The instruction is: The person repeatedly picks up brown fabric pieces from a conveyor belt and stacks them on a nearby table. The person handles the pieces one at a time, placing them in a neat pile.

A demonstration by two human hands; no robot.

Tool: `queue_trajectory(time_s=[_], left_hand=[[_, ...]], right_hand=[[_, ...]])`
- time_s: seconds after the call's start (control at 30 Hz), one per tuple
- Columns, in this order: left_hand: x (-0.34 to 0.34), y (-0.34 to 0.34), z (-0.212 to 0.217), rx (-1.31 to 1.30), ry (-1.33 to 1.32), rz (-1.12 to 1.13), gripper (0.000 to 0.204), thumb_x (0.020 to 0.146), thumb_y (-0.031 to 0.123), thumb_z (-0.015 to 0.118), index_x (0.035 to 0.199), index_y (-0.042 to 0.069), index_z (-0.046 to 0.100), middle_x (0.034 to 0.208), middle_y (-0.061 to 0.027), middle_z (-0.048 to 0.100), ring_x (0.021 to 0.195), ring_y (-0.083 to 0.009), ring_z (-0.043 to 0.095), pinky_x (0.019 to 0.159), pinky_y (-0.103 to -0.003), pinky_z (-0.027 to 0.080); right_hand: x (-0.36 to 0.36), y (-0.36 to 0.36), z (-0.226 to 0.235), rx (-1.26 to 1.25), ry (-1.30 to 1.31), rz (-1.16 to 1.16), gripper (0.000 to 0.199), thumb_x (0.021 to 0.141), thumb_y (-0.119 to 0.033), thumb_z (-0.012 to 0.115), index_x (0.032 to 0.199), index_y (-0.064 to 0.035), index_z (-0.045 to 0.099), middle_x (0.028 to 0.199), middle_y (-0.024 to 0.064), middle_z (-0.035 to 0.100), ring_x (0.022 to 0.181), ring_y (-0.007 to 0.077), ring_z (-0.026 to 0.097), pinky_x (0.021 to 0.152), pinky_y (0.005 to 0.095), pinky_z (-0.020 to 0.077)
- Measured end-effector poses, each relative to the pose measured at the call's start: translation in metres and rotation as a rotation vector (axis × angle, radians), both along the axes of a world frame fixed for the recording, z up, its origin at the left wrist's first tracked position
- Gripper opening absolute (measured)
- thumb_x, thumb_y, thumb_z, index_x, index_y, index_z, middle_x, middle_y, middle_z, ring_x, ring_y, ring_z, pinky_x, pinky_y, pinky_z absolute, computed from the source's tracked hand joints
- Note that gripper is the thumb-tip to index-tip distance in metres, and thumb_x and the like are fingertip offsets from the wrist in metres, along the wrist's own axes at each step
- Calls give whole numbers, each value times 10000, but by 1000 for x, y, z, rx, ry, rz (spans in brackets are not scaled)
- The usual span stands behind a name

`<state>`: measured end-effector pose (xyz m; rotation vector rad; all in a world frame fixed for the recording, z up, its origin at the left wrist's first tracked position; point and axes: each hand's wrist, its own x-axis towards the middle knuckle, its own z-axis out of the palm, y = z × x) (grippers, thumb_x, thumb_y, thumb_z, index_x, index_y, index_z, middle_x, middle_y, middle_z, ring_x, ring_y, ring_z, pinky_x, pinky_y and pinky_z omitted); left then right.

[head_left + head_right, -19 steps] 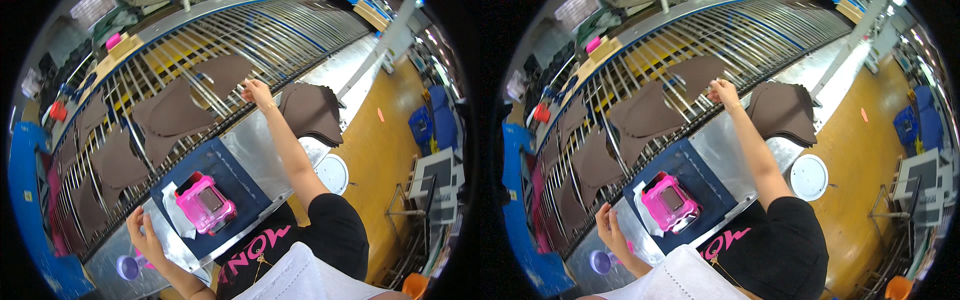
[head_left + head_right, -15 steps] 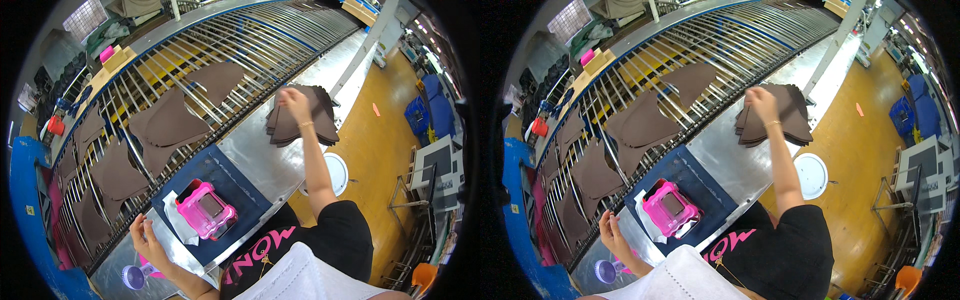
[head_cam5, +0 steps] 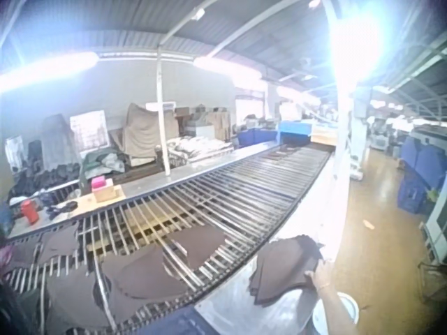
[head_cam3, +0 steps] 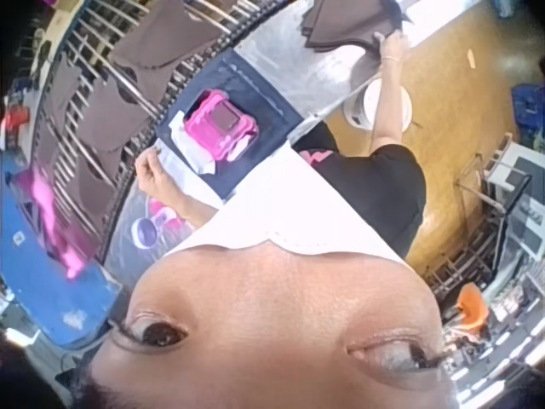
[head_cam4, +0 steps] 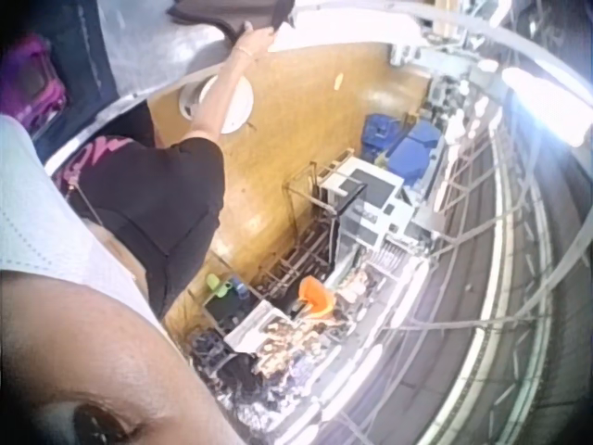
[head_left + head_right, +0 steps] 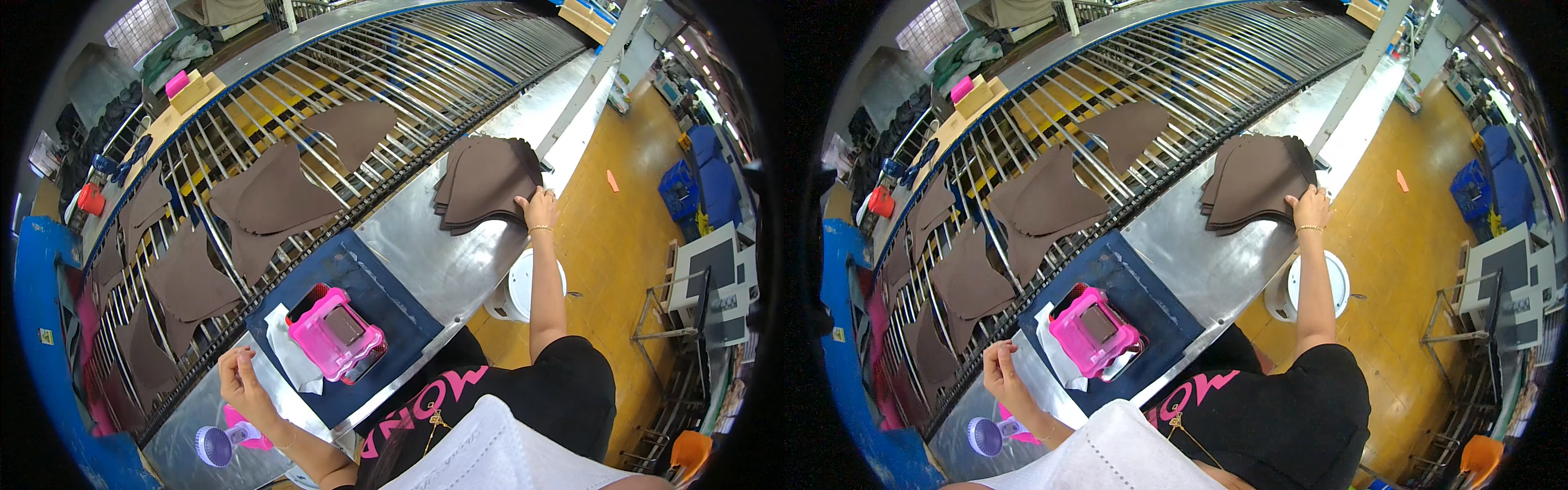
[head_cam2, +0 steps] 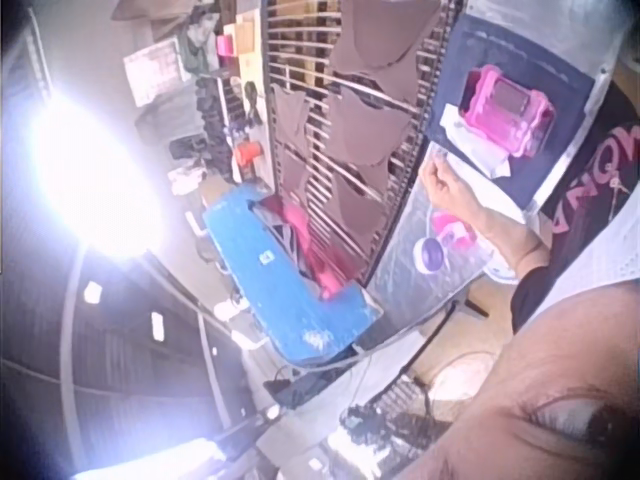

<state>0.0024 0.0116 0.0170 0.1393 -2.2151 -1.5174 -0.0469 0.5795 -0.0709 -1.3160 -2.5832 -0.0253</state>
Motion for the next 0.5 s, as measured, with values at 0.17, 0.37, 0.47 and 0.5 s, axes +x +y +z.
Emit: queue_trajectory(time_s=[0.17,0.37,0.47,0.5], left_hand=[[15,-7,-9,41,-13,81,200,938,142,579,813,-14,593,876,-60,618,787,-113,539,714,-243,402],[15,-4,-6,25,-22,54,171,940,128,573,844,-10,602,868,-49,610,792,-107,534,718,-235,403],[8,6,-5,11,1,-39,125,930,102,579,887,-8,621,892,-46,607,806,-105,528,719,-230,402],[3,13,-3,17,11,-59,112,926,92,580,904,-8,625,915,-49,605,821,-108,531,732,-233,409]], right_hand=[[3,25,5,7,-51,149,420,795,-250,724,1153,-73,593,1135,138,623,1043,324,609,844,427,516],[17,-1,79,74,170,430,232,933,-201,542,1126,-110,634,798,173,675,770,342,662,695,425,512],[16,-40,133,-139,514,494,280,950,-263,562,1123,-60,645,776,155,665,669,255,645,648,334,480],[12,-50,140,-192,696,585,282,948,-248,576,1119,-32,638,795,133,664,691,188,621,667,301,475]])
